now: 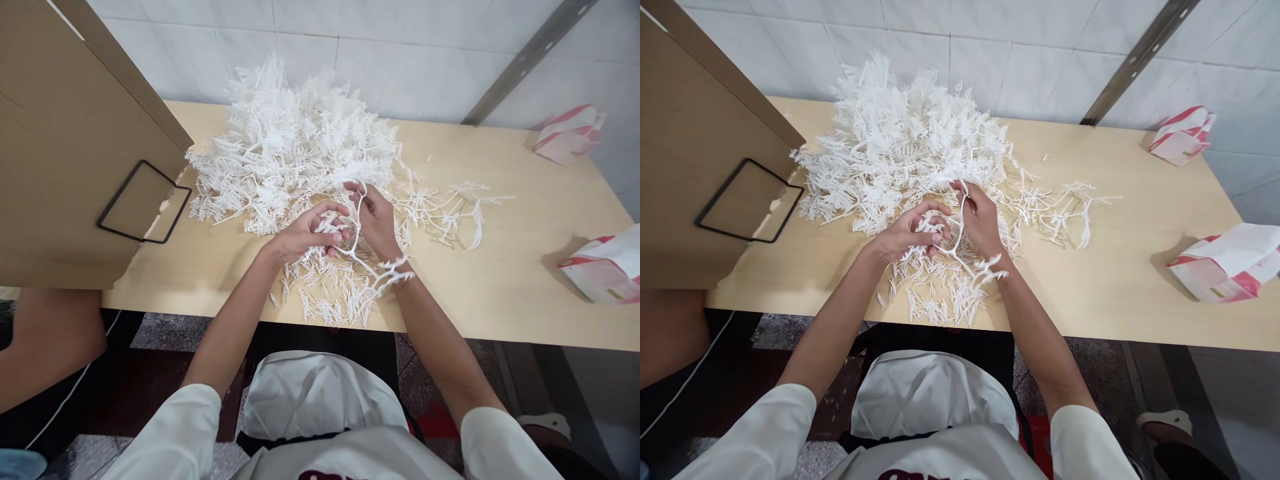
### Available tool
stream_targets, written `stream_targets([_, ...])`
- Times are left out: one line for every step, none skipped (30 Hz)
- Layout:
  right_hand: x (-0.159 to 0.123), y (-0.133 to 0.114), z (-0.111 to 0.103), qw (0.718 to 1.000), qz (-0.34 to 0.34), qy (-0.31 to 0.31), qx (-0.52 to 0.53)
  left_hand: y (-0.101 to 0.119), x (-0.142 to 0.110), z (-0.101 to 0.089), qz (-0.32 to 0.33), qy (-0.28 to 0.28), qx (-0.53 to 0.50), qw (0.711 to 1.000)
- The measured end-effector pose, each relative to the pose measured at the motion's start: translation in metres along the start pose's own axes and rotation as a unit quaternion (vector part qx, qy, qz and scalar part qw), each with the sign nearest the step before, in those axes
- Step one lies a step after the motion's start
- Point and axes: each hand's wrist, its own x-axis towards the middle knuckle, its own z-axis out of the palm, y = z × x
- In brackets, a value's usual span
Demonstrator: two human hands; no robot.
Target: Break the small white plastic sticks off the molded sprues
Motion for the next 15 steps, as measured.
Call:
stream_targets([0.001,0.002,-0.001,0.999,0.014,0.0,0.045,0.0,-0.001,0.0,0.005,0.002,0.009,1.0])
stream_targets([0.003,0.003,-0.002,0.995,0.03,0.002,0.095,-0.001,-0.001,0.001,0.008,0.005,0.017,1.0])
stream_targets([0.005,0.003,-0.003,0.989,0.048,0.007,0.143,-0.002,0.0,0.001,0.008,0.004,0.022,1.0])
stream_targets([0.007,0.003,-0.004,0.981,0.067,0.012,0.181,-0.004,0.001,0.001,0.002,-0.005,0.024,1.0])
stream_targets([0.008,0.003,-0.005,0.974,0.085,0.021,0.207,-0.005,0.002,0.001,-0.004,-0.012,0.023,1.0])
stream_targets([0.009,0.002,-0.006,0.969,0.102,0.029,0.223,-0.006,0.004,0.001,-0.007,-0.012,0.018,1.0])
stream_targets([0.01,0.0,-0.007,0.965,0.117,0.035,0.233,-0.007,0.005,0.001,-0.009,-0.003,0.009,1.0])
stream_targets([0.011,-0.002,-0.008,0.961,0.13,0.039,0.241,-0.007,0.007,0.001,-0.009,0.018,-0.004,1.0])
stream_targets([0.011,-0.004,-0.009,0.958,0.14,0.04,0.247,-0.008,0.009,0.0,-0.006,0.045,-0.018,0.999])
stream_targets([0.011,-0.007,-0.01,0.955,0.147,0.035,0.253,-0.009,0.01,0.0,-0.002,0.072,-0.031,0.997])
stream_targets([0.01,-0.009,-0.01,0.954,0.154,0.026,0.258,-0.009,0.011,0.0,0.002,0.092,-0.044,0.995])
stream_targets([0.01,-0.012,-0.01,0.952,0.159,0.018,0.263,-0.01,0.012,0.001,0.005,0.101,-0.053,0.993])
stream_targets([0.01,-0.015,-0.011,0.949,0.164,0.013,0.27,-0.011,0.013,0.002,0.006,0.104,-0.058,0.993])
stream_targets([0.009,-0.017,-0.011,0.945,0.17,0.008,0.278,-0.012,0.013,0.003,0.008,0.103,-0.061,0.993])
stream_targets([0.01,-0.02,-0.012,0.942,0.177,0.007,0.285,-0.013,0.014,0.004,0.01,0.104,-0.062,0.993])
